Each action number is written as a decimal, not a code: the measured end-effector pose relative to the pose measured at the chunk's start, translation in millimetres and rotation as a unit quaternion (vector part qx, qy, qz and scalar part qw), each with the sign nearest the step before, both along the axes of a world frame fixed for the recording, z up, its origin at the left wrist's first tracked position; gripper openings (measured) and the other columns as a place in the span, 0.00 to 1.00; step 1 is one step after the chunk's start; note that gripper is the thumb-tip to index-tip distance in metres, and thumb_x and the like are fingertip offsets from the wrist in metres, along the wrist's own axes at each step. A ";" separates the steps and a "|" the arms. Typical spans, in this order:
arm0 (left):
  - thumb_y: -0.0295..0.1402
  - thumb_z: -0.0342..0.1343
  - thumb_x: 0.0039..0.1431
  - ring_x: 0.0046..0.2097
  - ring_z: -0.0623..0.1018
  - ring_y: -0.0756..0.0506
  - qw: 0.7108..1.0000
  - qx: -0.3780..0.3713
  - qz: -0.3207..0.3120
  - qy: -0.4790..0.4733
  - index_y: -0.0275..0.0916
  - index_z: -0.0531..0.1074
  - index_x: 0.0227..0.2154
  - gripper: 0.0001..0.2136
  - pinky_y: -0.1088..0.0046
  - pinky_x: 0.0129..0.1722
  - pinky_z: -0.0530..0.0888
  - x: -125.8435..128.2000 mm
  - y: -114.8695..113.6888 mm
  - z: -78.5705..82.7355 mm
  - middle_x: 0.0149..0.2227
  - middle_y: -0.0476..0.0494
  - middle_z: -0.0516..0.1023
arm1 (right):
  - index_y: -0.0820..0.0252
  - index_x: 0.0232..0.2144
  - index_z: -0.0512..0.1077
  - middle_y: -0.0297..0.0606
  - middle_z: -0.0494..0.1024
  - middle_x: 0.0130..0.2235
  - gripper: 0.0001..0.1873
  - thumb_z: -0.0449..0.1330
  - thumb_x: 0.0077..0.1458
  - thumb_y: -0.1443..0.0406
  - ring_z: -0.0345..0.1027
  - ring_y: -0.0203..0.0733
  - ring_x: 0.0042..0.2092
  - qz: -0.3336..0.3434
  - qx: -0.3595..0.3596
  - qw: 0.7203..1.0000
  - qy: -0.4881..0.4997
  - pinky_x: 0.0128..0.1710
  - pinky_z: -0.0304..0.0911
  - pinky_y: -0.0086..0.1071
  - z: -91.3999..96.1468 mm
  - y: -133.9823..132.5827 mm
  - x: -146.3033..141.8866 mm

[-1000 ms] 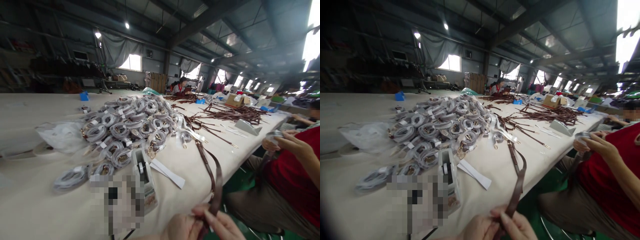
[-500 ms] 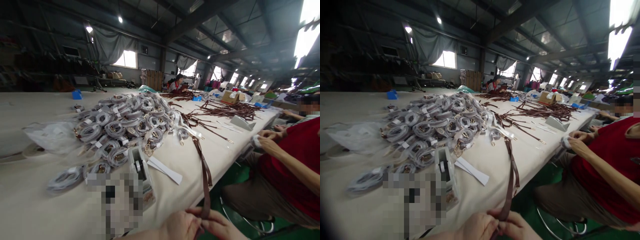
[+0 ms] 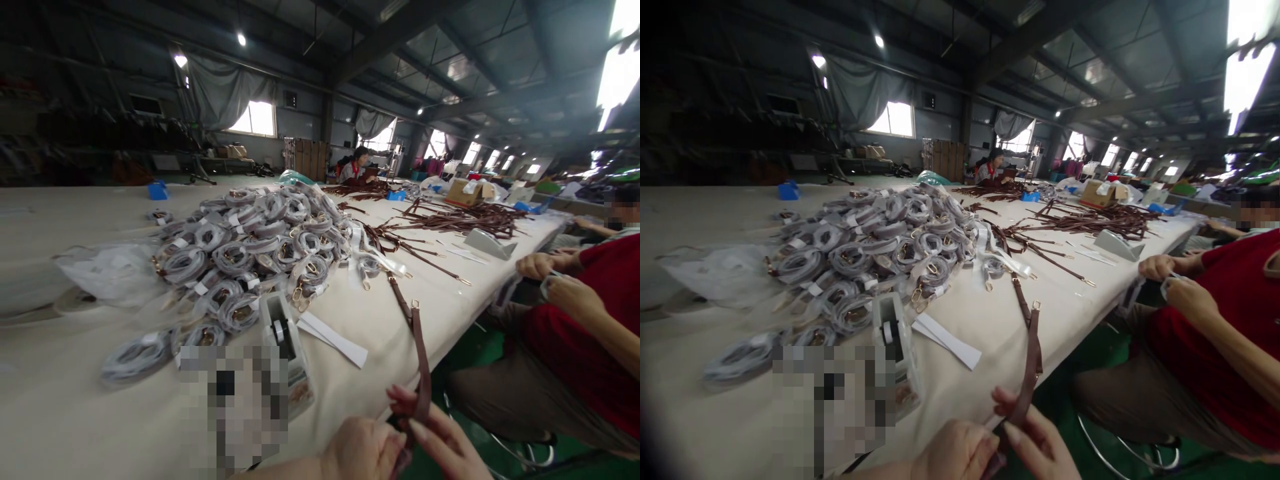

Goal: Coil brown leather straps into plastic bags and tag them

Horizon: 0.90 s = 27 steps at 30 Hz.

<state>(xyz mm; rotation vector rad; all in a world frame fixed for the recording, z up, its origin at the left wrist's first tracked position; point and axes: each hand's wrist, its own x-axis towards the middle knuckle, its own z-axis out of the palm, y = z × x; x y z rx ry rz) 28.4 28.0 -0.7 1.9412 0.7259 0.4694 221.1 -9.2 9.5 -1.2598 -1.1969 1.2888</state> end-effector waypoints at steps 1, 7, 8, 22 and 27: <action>0.57 0.27 0.64 0.31 0.76 0.43 1.000 0.014 -0.013 0.019 0.38 0.76 0.29 0.36 0.71 0.30 0.67 0.8 -1.1 0.1 0.28 0.37 0.78 | 0.49 0.48 0.78 0.44 0.77 0.55 0.21 0.62 0.55 0.49 0.70 0.58 0.55 -0.055 0.007 0.998 0.015 0.55 0.65 0.50 0.0 2.6 6.4; 0.50 0.25 0.68 0.30 0.77 0.47 0.994 0.072 -0.034 0.069 0.39 0.76 0.27 0.35 0.75 0.29 0.68 0.5 -3.2 3.7 0.26 0.42 0.79 | 0.52 0.42 0.82 0.43 0.73 0.59 0.19 0.62 0.56 0.50 0.61 0.60 0.61 -0.065 0.040 0.994 -0.081 0.63 0.52 0.52 16.3 0.9 16.5; 0.49 0.25 0.68 0.29 0.77 0.47 0.996 0.065 -0.031 0.058 0.39 0.75 0.26 0.35 0.76 0.31 0.69 -0.7 -3.1 5.5 0.25 0.42 0.78 | 0.52 0.42 0.82 0.44 0.75 0.57 0.18 0.63 0.55 0.50 0.64 0.60 0.60 -0.016 0.024 0.995 -0.094 0.62 0.55 0.52 16.8 -2.8 12.3; 0.48 0.24 0.69 0.25 0.74 0.50 0.998 0.058 -0.013 0.001 0.39 0.66 0.19 0.33 0.77 0.32 0.69 -6.7 -6.2 27.5 0.20 0.45 0.73 | 0.54 0.40 0.82 0.46 0.74 0.58 0.22 0.56 0.60 0.48 0.67 0.60 0.57 0.050 0.023 0.994 -0.096 0.61 0.54 0.55 26.3 -4.9 -2.6; 0.49 0.25 0.69 0.23 0.72 0.51 1.000 0.010 -0.006 -0.021 0.38 0.67 0.18 0.34 0.77 0.33 0.70 -7.8 -10.0 33.0 0.18 0.46 0.72 | 0.50 0.48 0.79 0.42 0.64 0.65 0.18 0.55 0.63 0.54 0.58 0.58 0.64 0.047 0.109 0.969 -0.219 0.62 0.55 0.53 40.6 -13.9 -10.0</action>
